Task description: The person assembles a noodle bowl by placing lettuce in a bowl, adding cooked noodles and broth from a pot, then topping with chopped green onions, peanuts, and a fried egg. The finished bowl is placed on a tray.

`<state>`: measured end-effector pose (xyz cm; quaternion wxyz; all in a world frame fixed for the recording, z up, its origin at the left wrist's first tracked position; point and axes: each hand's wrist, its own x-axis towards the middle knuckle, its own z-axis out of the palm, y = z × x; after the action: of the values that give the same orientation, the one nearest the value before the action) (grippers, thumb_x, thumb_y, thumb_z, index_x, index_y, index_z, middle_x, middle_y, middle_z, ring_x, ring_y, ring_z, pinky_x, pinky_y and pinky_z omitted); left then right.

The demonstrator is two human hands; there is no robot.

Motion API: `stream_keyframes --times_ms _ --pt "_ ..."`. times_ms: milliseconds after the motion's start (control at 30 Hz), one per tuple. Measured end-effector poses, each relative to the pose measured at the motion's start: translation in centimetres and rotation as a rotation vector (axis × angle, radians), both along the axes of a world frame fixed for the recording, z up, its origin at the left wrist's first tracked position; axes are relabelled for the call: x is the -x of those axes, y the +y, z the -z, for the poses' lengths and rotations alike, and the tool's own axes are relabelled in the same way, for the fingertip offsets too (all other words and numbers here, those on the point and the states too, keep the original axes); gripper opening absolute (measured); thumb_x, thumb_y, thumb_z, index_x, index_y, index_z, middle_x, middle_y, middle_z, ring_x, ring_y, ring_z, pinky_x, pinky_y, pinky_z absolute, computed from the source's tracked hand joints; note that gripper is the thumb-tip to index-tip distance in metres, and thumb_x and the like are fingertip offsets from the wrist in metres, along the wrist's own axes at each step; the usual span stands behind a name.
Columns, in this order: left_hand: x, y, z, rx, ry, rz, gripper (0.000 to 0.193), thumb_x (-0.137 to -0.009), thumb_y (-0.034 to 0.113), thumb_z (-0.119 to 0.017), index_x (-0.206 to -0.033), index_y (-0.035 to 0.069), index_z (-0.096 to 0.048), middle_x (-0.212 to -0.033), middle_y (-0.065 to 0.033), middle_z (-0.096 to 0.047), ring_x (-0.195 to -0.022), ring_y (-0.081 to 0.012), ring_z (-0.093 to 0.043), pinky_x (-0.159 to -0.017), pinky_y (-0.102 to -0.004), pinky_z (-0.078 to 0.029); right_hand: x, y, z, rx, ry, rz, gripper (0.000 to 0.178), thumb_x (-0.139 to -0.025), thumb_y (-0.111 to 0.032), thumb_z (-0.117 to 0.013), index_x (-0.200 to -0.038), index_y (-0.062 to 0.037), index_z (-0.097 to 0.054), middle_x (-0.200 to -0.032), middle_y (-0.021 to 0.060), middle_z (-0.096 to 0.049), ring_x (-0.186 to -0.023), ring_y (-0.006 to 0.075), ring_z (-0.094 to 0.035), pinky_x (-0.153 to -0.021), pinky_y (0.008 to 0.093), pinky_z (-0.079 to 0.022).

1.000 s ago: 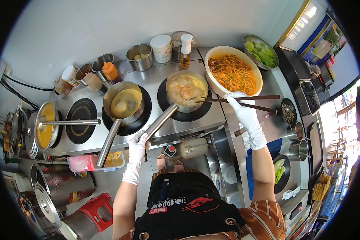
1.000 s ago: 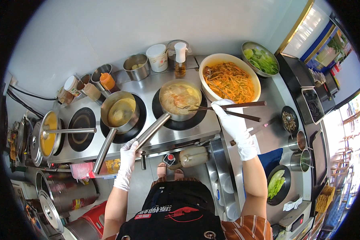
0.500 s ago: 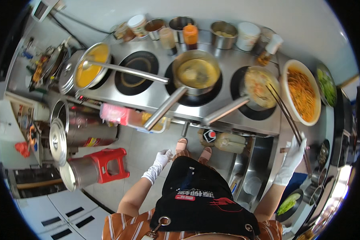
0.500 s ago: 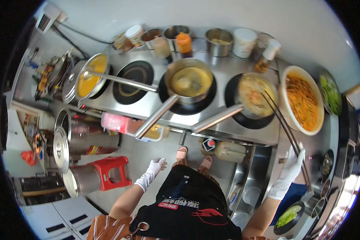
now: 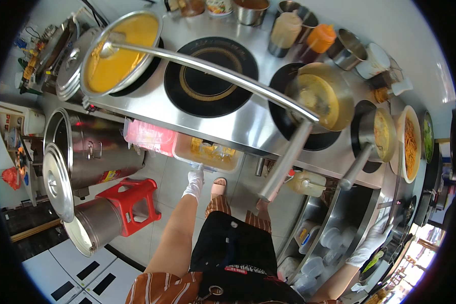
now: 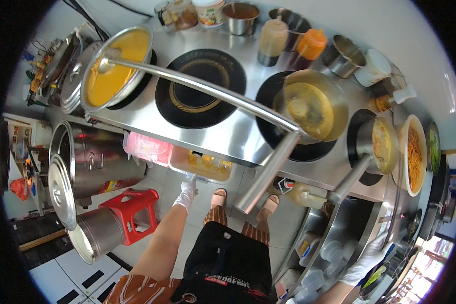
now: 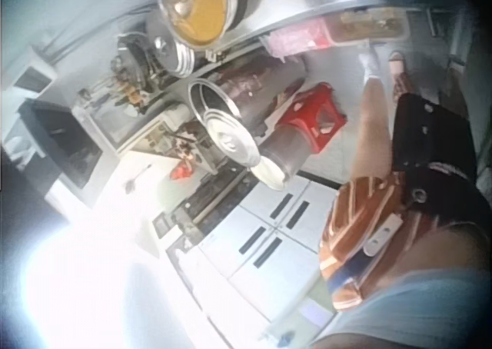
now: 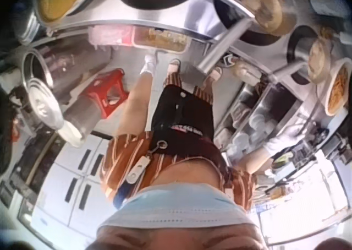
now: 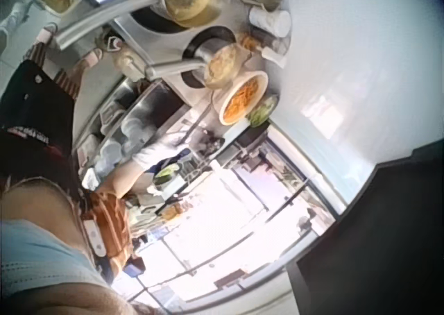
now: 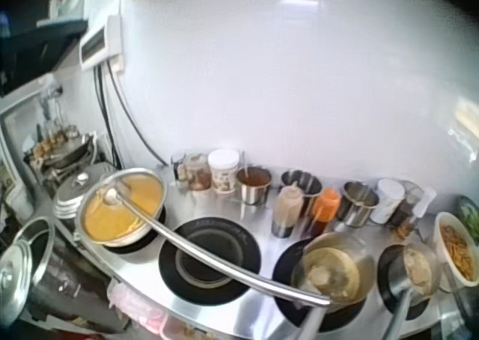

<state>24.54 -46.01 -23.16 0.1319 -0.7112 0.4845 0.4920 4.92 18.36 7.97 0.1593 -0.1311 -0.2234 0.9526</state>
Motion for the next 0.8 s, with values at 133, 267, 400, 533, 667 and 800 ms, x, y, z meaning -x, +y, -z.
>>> stream_keyframes --times_ms 133,267,400,533,667,800 --pt "1.0 1.0 3.3 -0.055 0.227 -0.289 0.051 -0.081 0.048 -0.070 -0.107 0.005 -0.061 -0.085 -0.0083 -0.062 -0.062 -0.0204 -0.058 -0.049 -0.0345 -0.048 -4.4 -3.7 -0.3 0.123 0.024 -0.081 0.035 -0.095 -0.008 -0.051 -0.126 0.0085 -0.049 -0.127 0.0165 -0.056 -0.112 0.0239 -0.057 -0.098 0.0349 -0.050" --pt "2.7 2.2 2.7 0.152 0.373 -0.476 0.050 -0.081 0.028 -0.075 -0.112 -0.006 -0.055 -0.091 -0.0106 -0.063 -0.078 -0.0293 -0.060 -0.076 -0.0358 -0.051 -7.4 -6.9 -1.8 0.120 0.073 -0.278 0.030 -0.097 -0.009 -0.049 -0.121 0.0077 -0.053 -0.123 0.0153 -0.058 -0.108 0.0221 -0.058 -0.095 0.0343 -0.052" --pt "2.2 3.3 -0.5 0.565 0.187 -0.113 0.043 -0.083 0.022 -0.072 -0.110 -0.005 -0.053 -0.100 -0.0118 -0.059 -0.089 -0.0258 -0.057 -0.082 -0.0352 -0.048 -9.9 -7.7 -1.7 0.177 0.103 -0.404 0.027 -0.098 -0.013 -0.048 -0.117 0.0058 -0.056 -0.113 0.0138 -0.062 -0.101 0.0206 -0.061 -0.093 0.0331 -0.052" --pt "2.5 -1.6 1.4 0.604 0.683 0.074 0.042 -0.082 0.022 -0.070 -0.108 -0.006 -0.053 -0.102 -0.0195 -0.055 -0.092 -0.0291 -0.057 -0.084 -0.0370 -0.046 -13.9 -4.7 0.4 0.124 0.122 -0.348 0.026 -0.099 -0.011 -0.045 -0.117 0.0037 -0.057 -0.117 0.0119 -0.058 -0.107 0.0221 -0.057 -0.095 0.0368 -0.049" --pt "7.0 -9.6 9.3 0.047 0.398 -0.063 0.044 -0.078 0.019 -0.075 -0.108 -0.007 -0.057 -0.094 -0.0152 -0.065 -0.076 -0.0219 -0.062 -0.067 -0.0361 -0.051 -17.3 -1.6 2.1 -0.022 0.067 -0.232 0.031 -0.098 -0.015 -0.047 -0.123 0.0021 -0.055 -0.121 0.0139 -0.057 -0.111 0.0238 -0.057 -0.097 0.0402 -0.049" --pt "8.6 -12.5 15.3 -0.284 0.363 -0.288 0.044 -0.077 0.019 -0.076 -0.108 -0.006 -0.058 -0.094 -0.0125 -0.066 -0.073 -0.0206 -0.063 -0.064 -0.0354 -0.052 -19.5 -3.1 1.9 -0.045 0.103 -0.319 0.030 -0.099 -0.016 -0.047 -0.119 0.0036 -0.057 -0.123 0.0150 -0.058 -0.110 0.0221 -0.057 -0.093 0.0337 -0.051"
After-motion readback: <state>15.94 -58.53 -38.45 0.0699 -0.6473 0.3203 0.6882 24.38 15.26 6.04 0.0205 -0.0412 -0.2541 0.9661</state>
